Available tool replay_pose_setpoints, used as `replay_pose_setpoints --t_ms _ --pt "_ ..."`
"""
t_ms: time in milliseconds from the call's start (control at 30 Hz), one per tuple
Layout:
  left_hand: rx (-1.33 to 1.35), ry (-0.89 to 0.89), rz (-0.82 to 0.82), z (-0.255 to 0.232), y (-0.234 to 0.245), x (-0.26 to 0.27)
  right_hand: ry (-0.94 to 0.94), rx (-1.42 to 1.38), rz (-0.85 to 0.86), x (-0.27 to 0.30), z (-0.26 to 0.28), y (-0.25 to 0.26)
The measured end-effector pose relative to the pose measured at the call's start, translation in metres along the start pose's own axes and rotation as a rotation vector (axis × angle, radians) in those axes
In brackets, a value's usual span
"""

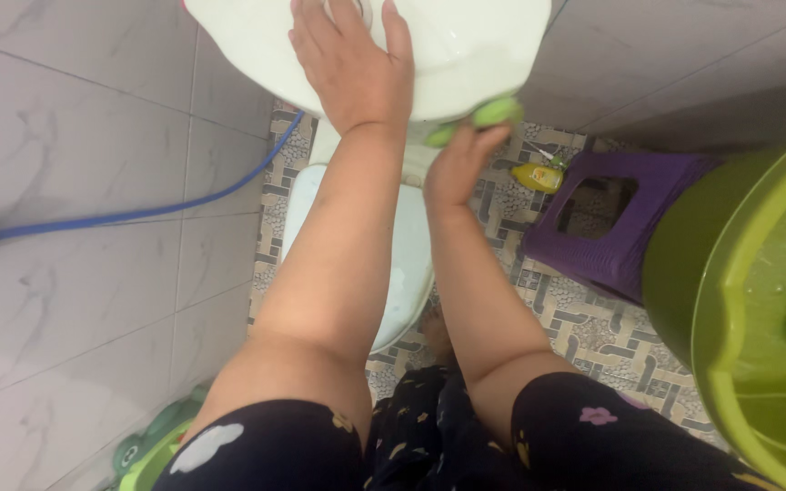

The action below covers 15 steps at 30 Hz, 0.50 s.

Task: The person applies blue toilet cleaner to the toilet seat and tank, then uses a green sponge to wipe the tank, seat, and lid. They briefly leave the bathroom to place the cleaner bottle in a trash bin, return, and continue wiping the toilet surfaces.

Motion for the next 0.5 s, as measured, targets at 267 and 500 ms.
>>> replay_pose_setpoints --t_ms 267,500 --pt "0.003 0.003 0.003 0.003 -0.002 0.000 -0.026 0.004 0.102 -0.026 -0.007 0.020" --pt "0.045 -0.039 -0.075 -0.001 0.004 0.002 0.138 0.454 0.148 -0.002 -0.034 0.008"
Point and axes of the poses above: each hand's wrist, its own x-axis away from the middle knuckle, its own y-axis out of the back of the hand, z = x × y, the point moved 10 cm from there along -x, towards the middle knuckle, and after that the axes turned 13 degrees about x, right-handed, at the moved point
